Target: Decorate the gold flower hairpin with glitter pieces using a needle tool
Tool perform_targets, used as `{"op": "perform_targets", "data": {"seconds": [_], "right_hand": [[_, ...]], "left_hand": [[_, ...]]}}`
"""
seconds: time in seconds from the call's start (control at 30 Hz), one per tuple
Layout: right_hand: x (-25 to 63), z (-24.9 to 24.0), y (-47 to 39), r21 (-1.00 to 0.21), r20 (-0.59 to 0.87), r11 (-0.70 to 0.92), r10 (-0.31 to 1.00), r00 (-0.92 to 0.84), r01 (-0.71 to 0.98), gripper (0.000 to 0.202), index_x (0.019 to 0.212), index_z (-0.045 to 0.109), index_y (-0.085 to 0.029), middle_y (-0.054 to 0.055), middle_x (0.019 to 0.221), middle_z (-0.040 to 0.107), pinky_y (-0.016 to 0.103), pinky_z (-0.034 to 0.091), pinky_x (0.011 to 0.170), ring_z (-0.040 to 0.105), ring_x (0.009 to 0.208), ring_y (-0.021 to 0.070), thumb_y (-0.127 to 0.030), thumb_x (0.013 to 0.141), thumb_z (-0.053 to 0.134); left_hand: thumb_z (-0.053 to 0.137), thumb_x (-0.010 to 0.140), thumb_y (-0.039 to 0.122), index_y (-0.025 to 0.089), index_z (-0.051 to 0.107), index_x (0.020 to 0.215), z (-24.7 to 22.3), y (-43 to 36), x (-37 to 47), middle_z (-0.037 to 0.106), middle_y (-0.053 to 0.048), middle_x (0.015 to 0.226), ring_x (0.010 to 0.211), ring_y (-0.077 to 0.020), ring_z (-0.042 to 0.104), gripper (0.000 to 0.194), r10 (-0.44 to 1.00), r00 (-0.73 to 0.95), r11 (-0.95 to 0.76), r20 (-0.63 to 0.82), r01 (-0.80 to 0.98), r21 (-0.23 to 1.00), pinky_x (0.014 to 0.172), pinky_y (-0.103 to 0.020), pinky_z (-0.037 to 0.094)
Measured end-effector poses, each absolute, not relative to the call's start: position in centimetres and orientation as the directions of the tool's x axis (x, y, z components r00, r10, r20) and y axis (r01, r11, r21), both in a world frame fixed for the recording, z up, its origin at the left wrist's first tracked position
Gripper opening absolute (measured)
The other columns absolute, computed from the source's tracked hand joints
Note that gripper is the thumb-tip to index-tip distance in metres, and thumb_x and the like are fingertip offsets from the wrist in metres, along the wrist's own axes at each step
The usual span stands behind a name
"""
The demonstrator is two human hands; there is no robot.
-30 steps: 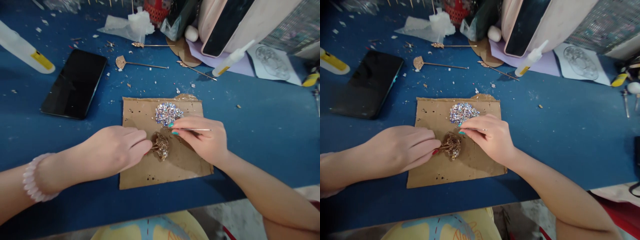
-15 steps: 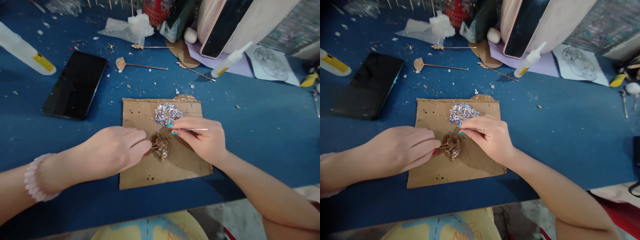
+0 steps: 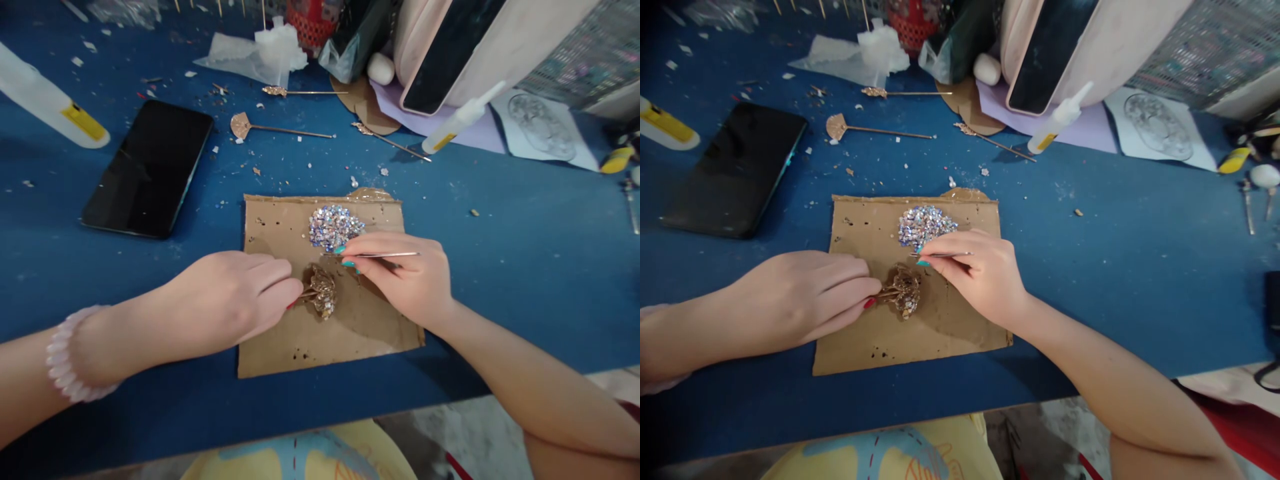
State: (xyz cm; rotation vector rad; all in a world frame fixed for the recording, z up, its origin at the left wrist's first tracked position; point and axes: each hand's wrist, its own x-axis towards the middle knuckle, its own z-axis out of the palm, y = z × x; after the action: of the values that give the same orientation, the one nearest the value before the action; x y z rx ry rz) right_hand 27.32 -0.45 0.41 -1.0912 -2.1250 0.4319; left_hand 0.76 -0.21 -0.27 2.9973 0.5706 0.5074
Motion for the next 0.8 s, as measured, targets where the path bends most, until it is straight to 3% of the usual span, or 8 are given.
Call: {"op": "perform_targets", "data": {"seconds": [0.13,0.3,0.5,0.67,0.8], "right_hand": [[27.4,0.4,-0.4,-0.573,0.432,0.594,0.804,-0.409,0.565,0.021,0.089,0.083,-0.026,-0.002,0.088,0.085,0.029,0.068,0.082,0.082,0.083,0.0171,-0.01,0.093,0.07],[27.6,0.4,-0.5,-0.55,0.463,0.624,0.781,-0.419,0.555,0.02,0.09,0.083,-0.026,-0.001,0.087,0.084,0.029,0.069,0.079,0.082,0.082,0.0178,-0.011,0.093,0.071],[28.1,0.8,-0.9,-0.547,0.487,0.655,0.755,-0.438,0.521,0.02,0.086,0.078,-0.026,-0.003,0.085,0.084,0.026,0.067,0.074,0.082,0.079,0.0161,-0.008,0.092,0.071],[29.0,1.3,-1.7,-0.606,0.538,0.678,0.735,-0.413,0.417,0.015,0.092,0.076,-0.026,0.0,0.086,0.083,0.029,0.067,0.073,0.08,0.08,0.0173,-0.011,0.092,0.073],[29.5,2.2,-2.2,-0.626,0.516,0.703,0.698,-0.496,0.338,0.011,0.099,0.074,-0.026,0.002,0.089,0.083,0.031,0.065,0.069,0.079,0.077,0.016,-0.018,0.099,0.067]], "left_hand": [[0.041,0.104,0.015,0.015,0.067,0.097,-0.3,-0.2,0.7,0.061,-0.003,0.076,0.06,-0.0176,0.054,0.027,0.368,0.879,-0.929,0.302,0.357,0.094,0.055,-0.033,0.043],[0.047,0.094,0.006,0.017,0.063,0.088,0.2,-0.5,0.6,0.055,-0.001,0.071,0.06,-0.0194,0.052,0.021,0.327,0.904,-0.94,0.274,0.342,-0.008,0.053,-0.035,0.041],[0.045,0.088,0.0,0.016,0.063,0.087,0.5,-1.3,0.6,0.061,-0.005,0.075,0.063,-0.0223,0.058,0.024,0.332,0.915,-0.928,0.229,0.361,-0.094,0.049,-0.036,0.039],[0.052,0.086,0.001,0.017,0.062,0.088,-0.1,-1.2,0.4,0.062,-0.006,0.079,0.067,-0.0233,0.058,0.018,0.34,0.916,-0.924,0.215,0.368,-0.107,0.051,-0.035,0.038],[0.052,0.089,0.005,0.017,0.061,0.087,-0.4,-1.1,0.3,0.056,-0.004,0.076,0.064,-0.0215,0.052,0.016,0.335,0.914,-0.93,0.23,0.36,-0.075,0.052,-0.035,0.035]]}}
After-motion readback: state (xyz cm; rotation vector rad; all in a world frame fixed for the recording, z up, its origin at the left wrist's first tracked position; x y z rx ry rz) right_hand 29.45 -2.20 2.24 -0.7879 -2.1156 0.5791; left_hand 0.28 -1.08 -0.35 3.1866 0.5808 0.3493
